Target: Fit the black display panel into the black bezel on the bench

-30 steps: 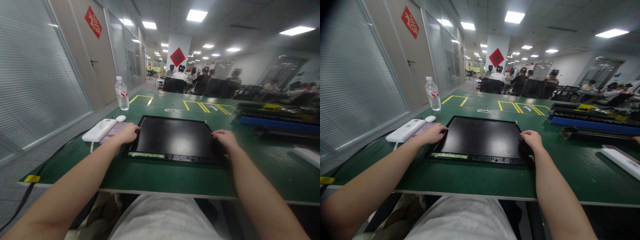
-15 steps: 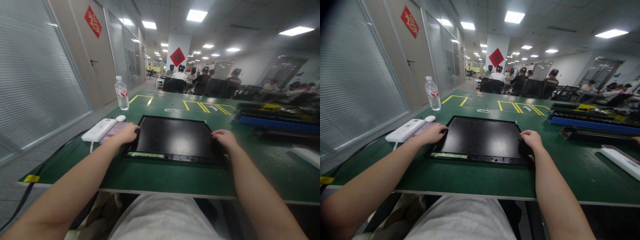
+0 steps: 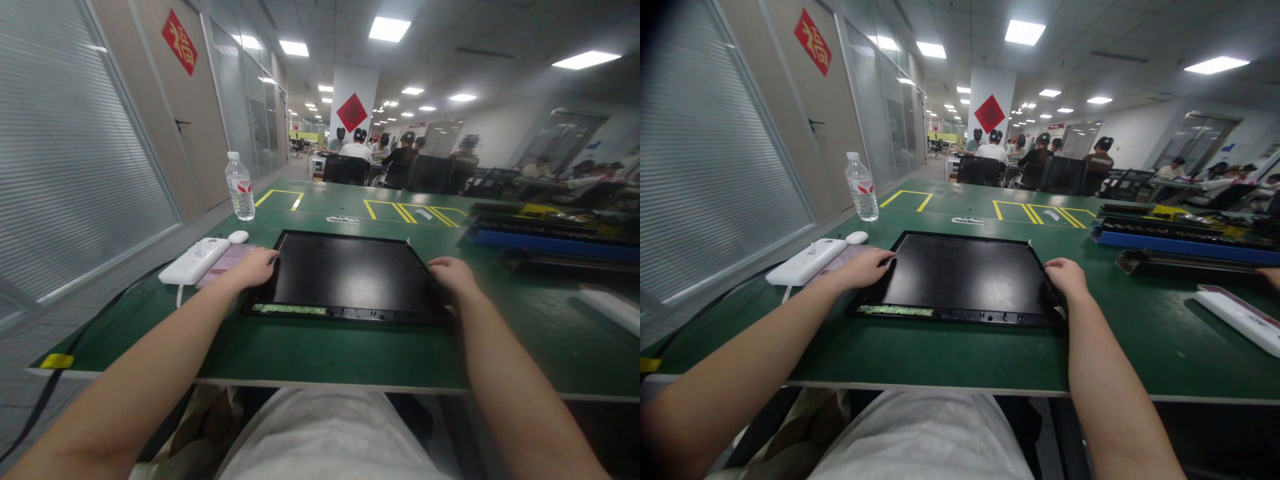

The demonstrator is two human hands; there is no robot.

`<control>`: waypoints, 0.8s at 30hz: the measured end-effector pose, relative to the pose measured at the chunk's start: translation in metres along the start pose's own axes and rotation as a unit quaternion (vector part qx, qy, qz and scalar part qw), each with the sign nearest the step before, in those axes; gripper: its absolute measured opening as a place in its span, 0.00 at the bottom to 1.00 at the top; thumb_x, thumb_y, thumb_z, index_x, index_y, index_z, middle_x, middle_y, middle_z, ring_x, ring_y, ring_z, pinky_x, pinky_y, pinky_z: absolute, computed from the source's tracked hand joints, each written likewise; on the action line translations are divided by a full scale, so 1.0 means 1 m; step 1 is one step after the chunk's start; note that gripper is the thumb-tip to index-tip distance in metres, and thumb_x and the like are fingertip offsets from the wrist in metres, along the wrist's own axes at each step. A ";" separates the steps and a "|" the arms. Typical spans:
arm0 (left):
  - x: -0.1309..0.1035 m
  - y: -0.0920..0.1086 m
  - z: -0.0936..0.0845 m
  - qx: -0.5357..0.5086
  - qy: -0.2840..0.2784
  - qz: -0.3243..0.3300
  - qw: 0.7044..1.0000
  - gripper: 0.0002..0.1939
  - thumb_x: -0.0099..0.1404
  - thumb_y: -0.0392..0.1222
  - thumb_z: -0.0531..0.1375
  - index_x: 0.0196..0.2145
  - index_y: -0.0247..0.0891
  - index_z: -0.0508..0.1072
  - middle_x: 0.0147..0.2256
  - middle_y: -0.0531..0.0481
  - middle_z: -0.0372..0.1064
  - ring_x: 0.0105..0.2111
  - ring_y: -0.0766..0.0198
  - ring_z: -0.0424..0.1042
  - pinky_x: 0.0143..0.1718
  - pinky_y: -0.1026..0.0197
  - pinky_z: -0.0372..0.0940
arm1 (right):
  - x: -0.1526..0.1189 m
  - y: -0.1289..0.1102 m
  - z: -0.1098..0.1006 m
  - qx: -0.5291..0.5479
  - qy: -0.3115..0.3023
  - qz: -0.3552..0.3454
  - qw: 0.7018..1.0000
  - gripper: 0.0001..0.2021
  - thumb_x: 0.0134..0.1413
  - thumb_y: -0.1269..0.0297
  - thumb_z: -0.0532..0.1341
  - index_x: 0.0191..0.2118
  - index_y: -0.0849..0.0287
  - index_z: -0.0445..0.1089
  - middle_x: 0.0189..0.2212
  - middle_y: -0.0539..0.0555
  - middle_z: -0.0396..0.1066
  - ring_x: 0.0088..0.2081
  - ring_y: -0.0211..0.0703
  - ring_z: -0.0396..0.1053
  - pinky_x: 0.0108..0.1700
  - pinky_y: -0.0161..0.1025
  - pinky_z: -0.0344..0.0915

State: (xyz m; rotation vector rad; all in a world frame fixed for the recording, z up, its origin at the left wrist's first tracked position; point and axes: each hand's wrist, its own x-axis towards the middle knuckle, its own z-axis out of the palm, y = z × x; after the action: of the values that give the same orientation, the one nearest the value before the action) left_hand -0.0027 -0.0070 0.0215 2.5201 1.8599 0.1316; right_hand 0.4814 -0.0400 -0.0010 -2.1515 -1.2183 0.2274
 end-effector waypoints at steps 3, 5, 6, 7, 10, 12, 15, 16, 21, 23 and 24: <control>0.000 0.000 0.002 -0.008 -0.005 0.008 1.000 0.26 0.67 0.39 0.54 0.61 0.35 0.72 0.59 0.38 0.72 0.59 0.52 0.71 0.61 0.59 0.61 | 0.001 -0.001 0.004 -0.022 -0.041 -0.008 0.999 0.14 0.46 0.67 0.66 0.42 0.56 0.81 0.34 0.56 0.79 0.36 0.49 0.75 0.42 0.41 0.69; -0.001 0.000 0.003 -0.017 0.005 0.026 1.000 0.28 0.67 0.45 0.56 0.62 0.32 0.71 0.61 0.33 0.68 0.61 0.48 0.68 0.63 0.56 0.60 | 0.001 -0.002 0.007 -0.029 -0.064 -0.022 0.997 0.17 0.48 0.67 0.65 0.46 0.57 0.80 0.34 0.56 0.79 0.36 0.48 0.75 0.41 0.41 0.68; -0.003 0.001 0.003 -0.022 0.013 0.037 0.999 0.30 0.67 0.48 0.58 0.63 0.32 0.71 0.63 0.32 0.66 0.63 0.46 0.66 0.64 0.53 0.59 | 0.001 -0.002 0.008 -0.032 -0.072 -0.030 0.996 0.18 0.48 0.68 0.65 0.47 0.57 0.80 0.34 0.55 0.79 0.36 0.48 0.75 0.41 0.40 0.68; -0.004 0.001 0.004 -0.028 0.022 0.052 0.998 0.32 0.65 0.52 0.60 0.63 0.33 0.71 0.65 0.31 0.63 0.65 0.43 0.63 0.65 0.50 0.58 | 0.001 -0.002 0.009 -0.036 -0.079 -0.035 0.996 0.18 0.49 0.68 0.64 0.47 0.57 0.80 0.33 0.55 0.79 0.36 0.48 0.75 0.41 0.40 0.68; -0.010 0.004 0.003 -0.062 0.030 0.109 0.992 0.36 0.61 0.59 0.64 0.62 0.38 0.71 0.69 0.34 0.56 0.68 0.40 0.55 0.66 0.43 0.54 | -0.001 -0.003 0.012 -0.052 -0.088 -0.045 0.994 0.17 0.49 0.69 0.64 0.46 0.58 0.81 0.33 0.56 0.79 0.36 0.47 0.75 0.40 0.39 0.68; -0.013 0.007 0.000 -0.091 0.011 0.156 0.984 0.36 0.60 0.60 0.65 0.62 0.42 0.72 0.70 0.37 0.54 0.69 0.41 0.55 0.67 0.44 0.54 | -0.001 -0.004 0.013 -0.056 -0.087 -0.050 0.993 0.16 0.48 0.69 0.64 0.44 0.58 0.82 0.33 0.56 0.79 0.36 0.48 0.76 0.40 0.38 0.69; -0.018 0.011 -0.004 -0.121 -0.024 0.209 0.970 0.34 0.60 0.59 0.66 0.61 0.45 0.73 0.69 0.40 0.56 0.68 0.45 0.57 0.66 0.47 0.55 | -0.002 -0.005 0.013 -0.057 -0.082 -0.052 0.994 0.14 0.48 0.69 0.65 0.42 0.56 0.82 0.34 0.56 0.80 0.38 0.49 0.77 0.42 0.39 0.70; -0.019 0.012 -0.005 -0.128 -0.032 0.220 0.966 0.34 0.59 0.58 0.67 0.60 0.45 0.73 0.69 0.41 0.57 0.68 0.46 0.58 0.66 0.48 0.55 | -0.003 -0.006 0.013 -0.058 -0.081 -0.052 0.994 0.14 0.48 0.69 0.65 0.42 0.56 0.82 0.35 0.56 0.80 0.39 0.50 0.77 0.43 0.39 0.70; -0.021 0.013 -0.009 -0.154 -0.045 0.251 0.955 0.34 0.56 0.55 0.71 0.59 0.44 0.74 0.66 0.42 0.62 0.65 0.48 0.62 0.64 0.52 0.57 | -0.006 -0.010 0.011 -0.060 -0.091 -0.036 0.993 0.15 0.50 0.69 0.64 0.44 0.59 0.82 0.40 0.59 0.80 0.41 0.50 0.77 0.44 0.39 0.69; -0.021 0.013 -0.010 -0.158 -0.044 0.257 0.952 0.34 0.55 0.53 0.72 0.58 0.44 0.74 0.66 0.42 0.63 0.64 0.49 0.63 0.64 0.53 0.58 | -0.007 -0.011 0.010 -0.062 -0.090 -0.034 0.993 0.15 0.50 0.69 0.64 0.44 0.59 0.82 0.40 0.59 0.80 0.42 0.51 0.77 0.44 0.39 0.69; -0.021 0.013 -0.011 -0.161 -0.043 0.260 0.951 0.34 0.55 0.53 0.72 0.58 0.44 0.75 0.66 0.42 0.63 0.64 0.50 0.63 0.64 0.53 0.58 | -0.008 -0.011 0.010 -0.063 -0.088 -0.036 0.993 0.14 0.50 0.69 0.64 0.43 0.59 0.81 0.40 0.59 0.80 0.42 0.51 0.77 0.44 0.39 0.69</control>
State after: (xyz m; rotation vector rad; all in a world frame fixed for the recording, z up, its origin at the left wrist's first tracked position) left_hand 0.0031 -0.0319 0.0316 2.6482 1.0011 0.2932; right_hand 0.4649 -0.0378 -0.0031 -2.2287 -1.4427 0.3224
